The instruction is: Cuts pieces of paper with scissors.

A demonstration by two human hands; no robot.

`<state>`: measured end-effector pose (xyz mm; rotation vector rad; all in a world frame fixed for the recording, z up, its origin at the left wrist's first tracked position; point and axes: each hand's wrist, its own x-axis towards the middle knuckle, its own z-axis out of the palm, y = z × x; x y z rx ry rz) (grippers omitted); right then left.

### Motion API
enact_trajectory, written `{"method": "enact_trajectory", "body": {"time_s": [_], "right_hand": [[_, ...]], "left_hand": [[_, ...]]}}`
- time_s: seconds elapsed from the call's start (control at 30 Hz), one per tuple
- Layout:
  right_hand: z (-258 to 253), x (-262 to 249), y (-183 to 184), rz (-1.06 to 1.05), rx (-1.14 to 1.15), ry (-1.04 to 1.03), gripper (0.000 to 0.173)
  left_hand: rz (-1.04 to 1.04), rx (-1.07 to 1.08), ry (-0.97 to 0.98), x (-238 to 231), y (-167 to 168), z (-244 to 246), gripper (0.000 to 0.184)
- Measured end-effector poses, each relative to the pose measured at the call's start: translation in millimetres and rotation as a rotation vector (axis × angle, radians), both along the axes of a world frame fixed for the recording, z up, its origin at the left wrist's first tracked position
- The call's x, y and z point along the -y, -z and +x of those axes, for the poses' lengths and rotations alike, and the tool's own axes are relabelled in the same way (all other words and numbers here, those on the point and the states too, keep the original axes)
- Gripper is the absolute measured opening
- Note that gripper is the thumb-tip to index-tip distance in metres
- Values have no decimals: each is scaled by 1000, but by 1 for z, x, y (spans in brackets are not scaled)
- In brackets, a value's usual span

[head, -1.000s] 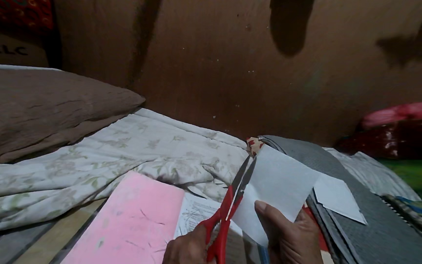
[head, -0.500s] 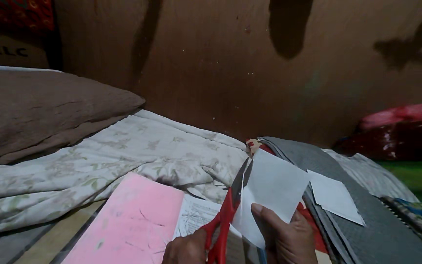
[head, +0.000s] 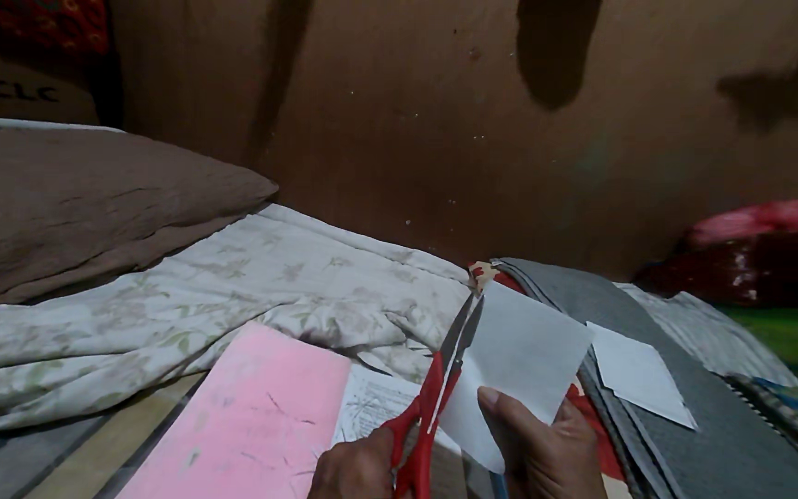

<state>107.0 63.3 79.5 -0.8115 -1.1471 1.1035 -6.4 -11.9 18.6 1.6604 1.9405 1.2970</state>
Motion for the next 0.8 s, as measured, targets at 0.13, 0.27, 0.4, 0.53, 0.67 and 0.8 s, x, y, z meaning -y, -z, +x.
{"method": "enact_trajectory", "body": {"time_s": [0.13,0.27,0.4,0.53,0.67,0.8], "right_hand": [[2,-1,1,16,9,-12,27],[2,-1,1,55,22,-10,28],[1,1,0,51,16,0,29],[0,2,0,32,12,-3,28],[-3,3,-1,8,-11,-2,28],[-4,4,-2,-15,-37,-15,27]], "left_hand": [[-5,1,-13,0,-1,0,31],[-14,-11,-21,1,-3,-1,30],[-16,-6,-19,0,-1,0,29],[5,-13,-34,0,-1,1,28],[17,-13,-48,0,0,3,28],[69,-28,-48,-1,2,5,29]]}}
